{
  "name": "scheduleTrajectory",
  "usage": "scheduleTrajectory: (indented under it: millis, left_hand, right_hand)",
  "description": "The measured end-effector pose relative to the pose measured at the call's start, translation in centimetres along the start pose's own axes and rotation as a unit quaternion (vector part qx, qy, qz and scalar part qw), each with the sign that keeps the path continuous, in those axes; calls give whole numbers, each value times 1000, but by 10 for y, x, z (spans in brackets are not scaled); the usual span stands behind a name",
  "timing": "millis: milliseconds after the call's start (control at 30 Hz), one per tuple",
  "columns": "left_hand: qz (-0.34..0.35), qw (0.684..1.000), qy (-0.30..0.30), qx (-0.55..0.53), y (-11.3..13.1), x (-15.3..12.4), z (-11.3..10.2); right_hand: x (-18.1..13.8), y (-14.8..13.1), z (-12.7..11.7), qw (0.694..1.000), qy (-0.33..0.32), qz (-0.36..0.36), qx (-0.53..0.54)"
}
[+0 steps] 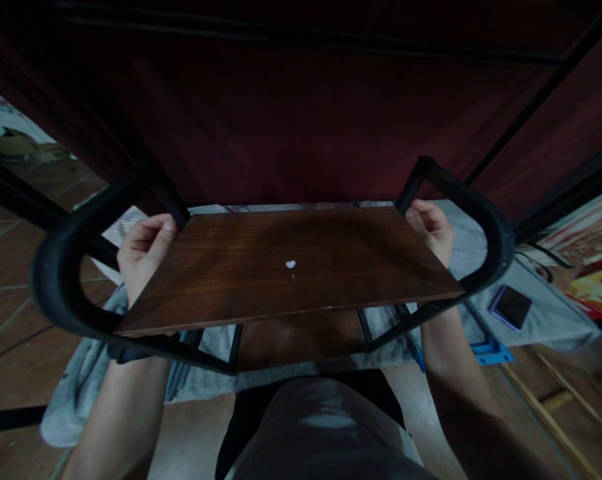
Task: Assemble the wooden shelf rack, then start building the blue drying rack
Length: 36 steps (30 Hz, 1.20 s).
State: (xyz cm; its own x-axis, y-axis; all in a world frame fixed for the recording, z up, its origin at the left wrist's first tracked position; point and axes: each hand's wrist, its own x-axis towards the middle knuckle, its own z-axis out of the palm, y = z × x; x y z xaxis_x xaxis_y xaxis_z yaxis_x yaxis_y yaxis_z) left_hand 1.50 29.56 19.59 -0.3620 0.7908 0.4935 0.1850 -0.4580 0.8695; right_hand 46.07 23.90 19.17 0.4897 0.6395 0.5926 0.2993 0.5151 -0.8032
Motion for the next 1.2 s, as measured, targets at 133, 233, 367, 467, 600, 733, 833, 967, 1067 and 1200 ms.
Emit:
scheduleTrajectory:
  millis: [133,233,367,467,600,733,833,967,1067,1200]
  left_hand:
    - [12,1000,8,2,3,4,3]
    - [20,1000,22,-1,3,6,4]
    - [9,1000,6,-16,2,0,0]
    - [-4,999,-12,-29,3,-2,-1]
    - [-7,1000,-4,-23,3,2,1]
    - [6,1000,14,-12,1,8,3]
    - [1,1000,5,-15,0,6,1]
    - [-13,1000,-3,-22,1,0,-1]
    - [-18,1000,-10,-23,3,-2,0]
    - [-17,999,-14,-23,4,-1,1]
  right_hand:
    - [-3,-1,-3,1000,-1,11,11]
    - [-4,-2,-5,1000,-8,17,5]
    - [0,-2,-4,1000,-4,9,-5]
    - [2,2,-3,1000,2,-4,2]
    - [-2,5,-4,1000,1,-7,6]
    - [-4,4,-5,1000,-3,-1,7]
    - [0,4,-4,1000,-3,-8,3]
    - [5,6,-3,1000,-2,-18,-1]
    - [3,7,-3,1000,6,-15,-4]
    - [-5,8,-3,1000,14,-4,8]
